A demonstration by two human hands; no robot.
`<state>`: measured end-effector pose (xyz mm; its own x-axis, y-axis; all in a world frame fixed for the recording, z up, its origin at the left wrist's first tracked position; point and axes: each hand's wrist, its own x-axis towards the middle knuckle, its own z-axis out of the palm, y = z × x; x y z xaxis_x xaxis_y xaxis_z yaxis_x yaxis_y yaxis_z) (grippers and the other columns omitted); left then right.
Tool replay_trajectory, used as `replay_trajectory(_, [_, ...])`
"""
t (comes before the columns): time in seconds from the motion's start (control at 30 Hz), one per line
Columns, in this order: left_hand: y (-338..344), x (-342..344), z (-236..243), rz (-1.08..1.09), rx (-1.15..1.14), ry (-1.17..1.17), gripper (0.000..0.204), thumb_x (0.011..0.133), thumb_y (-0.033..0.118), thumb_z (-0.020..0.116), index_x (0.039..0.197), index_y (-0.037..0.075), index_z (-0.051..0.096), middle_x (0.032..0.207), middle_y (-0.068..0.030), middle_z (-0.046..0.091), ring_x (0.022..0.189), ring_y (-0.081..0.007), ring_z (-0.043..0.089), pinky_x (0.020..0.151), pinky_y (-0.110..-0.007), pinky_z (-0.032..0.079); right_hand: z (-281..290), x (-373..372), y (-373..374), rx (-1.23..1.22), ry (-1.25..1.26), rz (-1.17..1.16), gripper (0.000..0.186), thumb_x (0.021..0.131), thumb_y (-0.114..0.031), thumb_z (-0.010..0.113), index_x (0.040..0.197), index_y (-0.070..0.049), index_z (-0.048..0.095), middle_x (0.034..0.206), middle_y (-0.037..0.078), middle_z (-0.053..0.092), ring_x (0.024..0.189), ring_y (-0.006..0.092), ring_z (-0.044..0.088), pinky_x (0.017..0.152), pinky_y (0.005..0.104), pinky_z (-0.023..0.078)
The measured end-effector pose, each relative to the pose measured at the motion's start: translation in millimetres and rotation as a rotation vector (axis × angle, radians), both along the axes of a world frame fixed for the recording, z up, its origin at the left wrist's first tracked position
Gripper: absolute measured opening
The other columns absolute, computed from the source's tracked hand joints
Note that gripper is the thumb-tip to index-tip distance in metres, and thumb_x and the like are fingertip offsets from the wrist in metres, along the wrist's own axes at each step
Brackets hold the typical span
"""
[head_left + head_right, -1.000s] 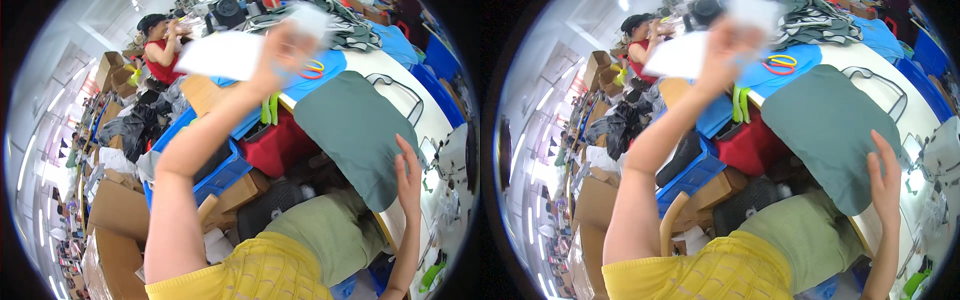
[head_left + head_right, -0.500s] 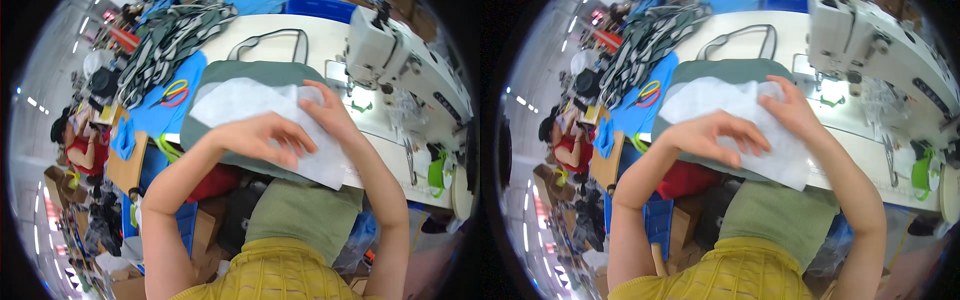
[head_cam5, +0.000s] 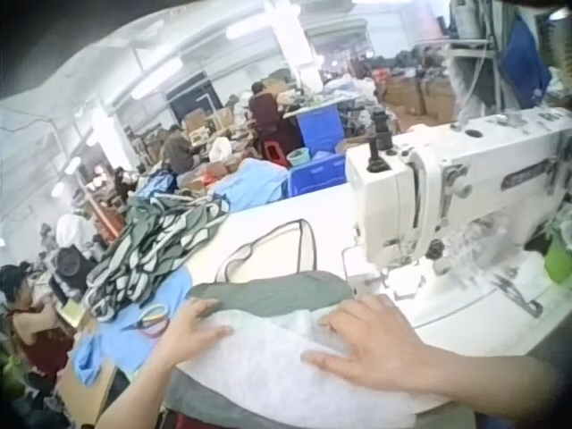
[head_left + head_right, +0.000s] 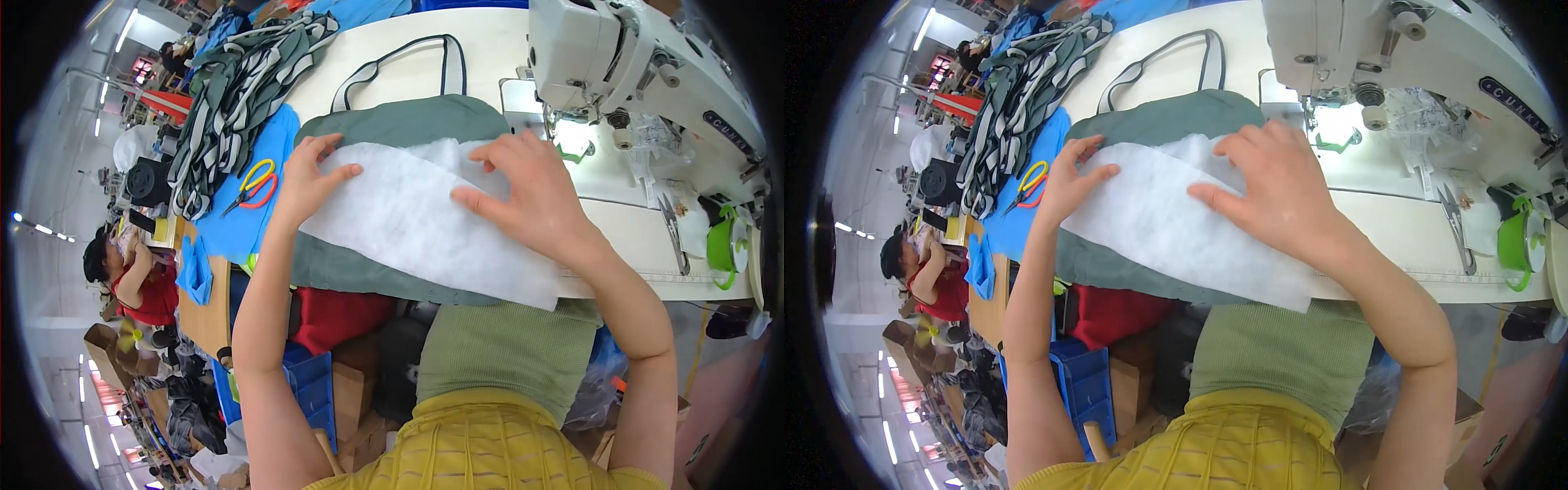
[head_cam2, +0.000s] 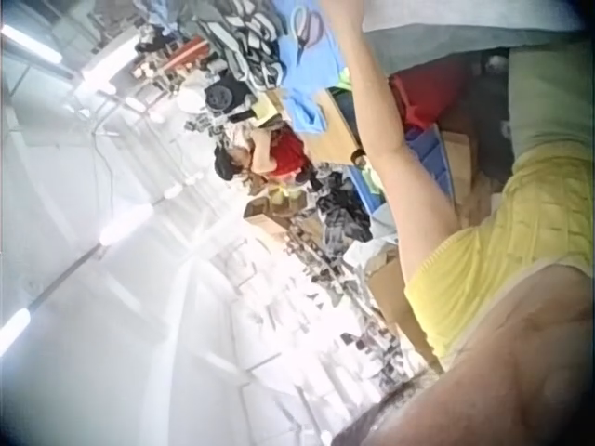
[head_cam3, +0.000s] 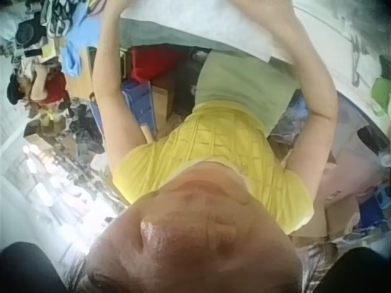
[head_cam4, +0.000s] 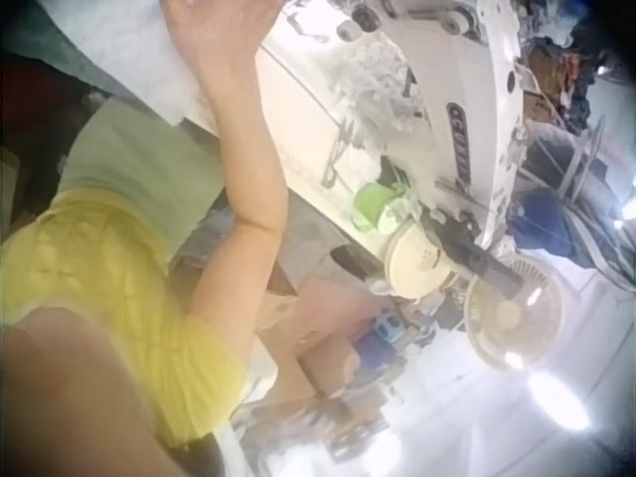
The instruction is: Sewing together pieces of fabric and batting to assemble a bag using an industrial sewing machine.
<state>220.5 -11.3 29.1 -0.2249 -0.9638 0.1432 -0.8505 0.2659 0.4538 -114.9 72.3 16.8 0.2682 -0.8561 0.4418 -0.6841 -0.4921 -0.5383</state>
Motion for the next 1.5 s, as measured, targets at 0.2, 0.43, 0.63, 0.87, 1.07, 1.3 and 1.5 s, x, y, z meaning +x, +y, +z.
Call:
replay_trajectory(0.2, [4, -1, -8, 0.036, 0.0, 0.183, 0.035, 0.083, 0.013, 0.086, 0.114, 0.001, 0.076, 0.114, -0.0127, 0.071, 0.107, -0.0241, 0.067, 0.094, -0.034, 0.052, -7, -2, 5, 0.034, 0.083, 0.086, 0.028, 0.085, -0.029, 0.081, 0.097, -0.008, 0.067, 0.095, 0.005, 0.064, 0.094, 0.0265, 0.057, 0.086, 0.039, 0.043])
replay_trajectory(0.43, [26, 25, -7, -0.034, -0.392, 0.528, 0.019, 0.095, 0.009, 0.078, 0.112, 0.004, 0.075, 0.134, -0.0124, 0.068, 0.113, -0.0208, 0.065, 0.1, -0.035, 0.05, 11, 15, 13, -0.377, -0.099, 0.257, 0.018, 0.081, -0.013, 0.078, 0.092, -0.009, 0.065, 0.099, 0.005, 0.067, 0.093, 0.0266, 0.063, 0.08, 0.0382, 0.049])
replay_trajectory(0.63, [74, 74, 23, -0.164, 0.015, 0.825, 0.007, 0.1, 0.006, 0.068, 0.106, 0.005, 0.071, 0.141, -0.0159, 0.063, 0.127, -0.0248, 0.062, 0.114, -0.044, 0.044, -1, 29, 38, -0.442, -0.233, 0.573, 0.021, 0.078, -0.013, 0.079, 0.093, -0.009, 0.065, 0.096, 0.005, 0.068, 0.087, 0.0249, 0.066, 0.071, 0.0356, 0.051])
replay_trajectory(0.87, [119, 112, 25, -0.214, 0.129, 0.859, 0.004, 0.097, 0.006, 0.07, 0.1, 0.007, 0.067, 0.132, -0.0256, 0.068, 0.132, -0.0392, 0.062, 0.116, -0.054, 0.043, 15, 17, 55, 0.025, 0.077, 0.713, 0.03, 0.081, -0.02, 0.084, 0.103, -0.009, 0.067, 0.083, 0.003, 0.06, 0.082, 0.0249, 0.058, 0.086, 0.0382, 0.046])
replay_trajectory(1.07, [150, 137, 76, -0.108, 0.262, 0.91, 0.017, 0.101, 0.016, 0.071, 0.107, 0.007, 0.057, 0.104, -0.0082, 0.074, 0.094, -0.0153, 0.071, 0.085, -0.028, 0.054, 55, -7, 61, 0.46, -0.185, 0.938, 0.023, 0.09, -0.022, 0.077, 0.098, -0.004, 0.066, 0.09, 0.009, 0.064, 0.088, 0.0309, 0.063, 0.081, 0.0436, 0.05])
replay_trajectory(1.3, [55, 95, 67, 0.077, 0.159, 0.728, 0.019, 0.11, 0.021, 0.061, 0.121, 0.006, 0.061, 0.101, 0.0009, 0.073, 0.087, -0.0028, 0.064, 0.079, -0.02, 0.049, 57, -12, 9, 0.794, -0.755, 0.345, 0.033, 0.093, -0.02, 0.08, 0.115, 0.002, 0.071, 0.101, 0.003, 0.076, 0.086, 0.0125, 0.07, 0.08, 0.0299, 0.058])
replay_trajectory(1.5, [-14, 87, 18, 0.047, 0.127, 0.62, 0.019, 0.108, 0.025, 0.065, 0.113, 0.007, 0.064, 0.088, 0.0051, 0.069, 0.074, -0.0005, 0.058, 0.066, -0.019, 0.044, 11, -14, -23, 0.728, -0.785, -0.006, 0.037, 0.096, -0.021, 0.076, 0.123, 0.002, 0.066, 0.101, 0.007, 0.076, 0.09, 0.0125, 0.071, 0.081, 0.0292, 0.058])
